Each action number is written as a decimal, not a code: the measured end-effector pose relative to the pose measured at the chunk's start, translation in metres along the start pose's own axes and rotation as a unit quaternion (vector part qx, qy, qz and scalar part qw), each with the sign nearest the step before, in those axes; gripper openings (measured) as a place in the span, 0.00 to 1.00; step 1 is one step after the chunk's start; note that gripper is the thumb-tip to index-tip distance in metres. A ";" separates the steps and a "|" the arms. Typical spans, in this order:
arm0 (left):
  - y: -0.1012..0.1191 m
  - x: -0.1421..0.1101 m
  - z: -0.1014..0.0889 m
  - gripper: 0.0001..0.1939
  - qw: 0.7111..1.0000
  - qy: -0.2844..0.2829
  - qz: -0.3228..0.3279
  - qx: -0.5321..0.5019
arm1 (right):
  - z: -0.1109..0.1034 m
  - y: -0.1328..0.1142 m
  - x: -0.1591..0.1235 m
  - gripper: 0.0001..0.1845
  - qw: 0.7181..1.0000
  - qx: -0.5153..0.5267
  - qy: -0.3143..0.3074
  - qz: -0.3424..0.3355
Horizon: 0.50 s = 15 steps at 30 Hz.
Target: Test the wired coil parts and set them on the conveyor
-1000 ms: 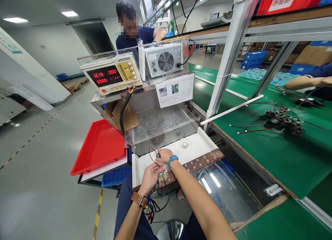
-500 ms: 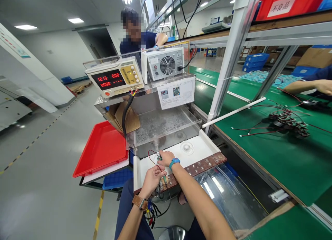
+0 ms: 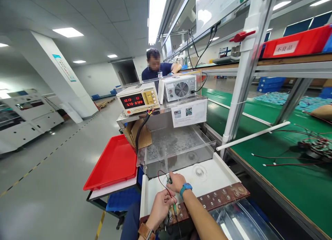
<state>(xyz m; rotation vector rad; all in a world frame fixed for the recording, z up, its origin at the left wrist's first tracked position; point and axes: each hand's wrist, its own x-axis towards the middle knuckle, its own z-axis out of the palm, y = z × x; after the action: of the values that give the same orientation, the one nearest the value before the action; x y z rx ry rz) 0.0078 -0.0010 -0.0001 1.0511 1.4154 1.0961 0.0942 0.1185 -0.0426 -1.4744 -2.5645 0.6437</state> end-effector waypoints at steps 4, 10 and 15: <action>0.000 0.001 0.000 0.08 1.000 0.003 0.008 -0.002 | -0.001 0.001 0.003 0.19 1.000 0.000 0.010 -0.009; -0.009 0.007 -0.007 0.21 0.996 0.077 0.040 -0.004 | -0.015 -0.010 -0.003 0.15 0.988 0.090 0.125 0.016; -0.018 0.021 -0.015 0.35 0.991 0.120 -0.022 -0.053 | -0.084 0.044 -0.032 0.16 0.852 0.311 0.390 0.159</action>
<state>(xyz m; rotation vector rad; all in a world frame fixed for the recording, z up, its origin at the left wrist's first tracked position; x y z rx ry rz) -0.0105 0.0147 -0.0212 0.8285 1.5430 1.2833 0.1717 0.1362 0.0187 -1.4877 -1.3447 0.6377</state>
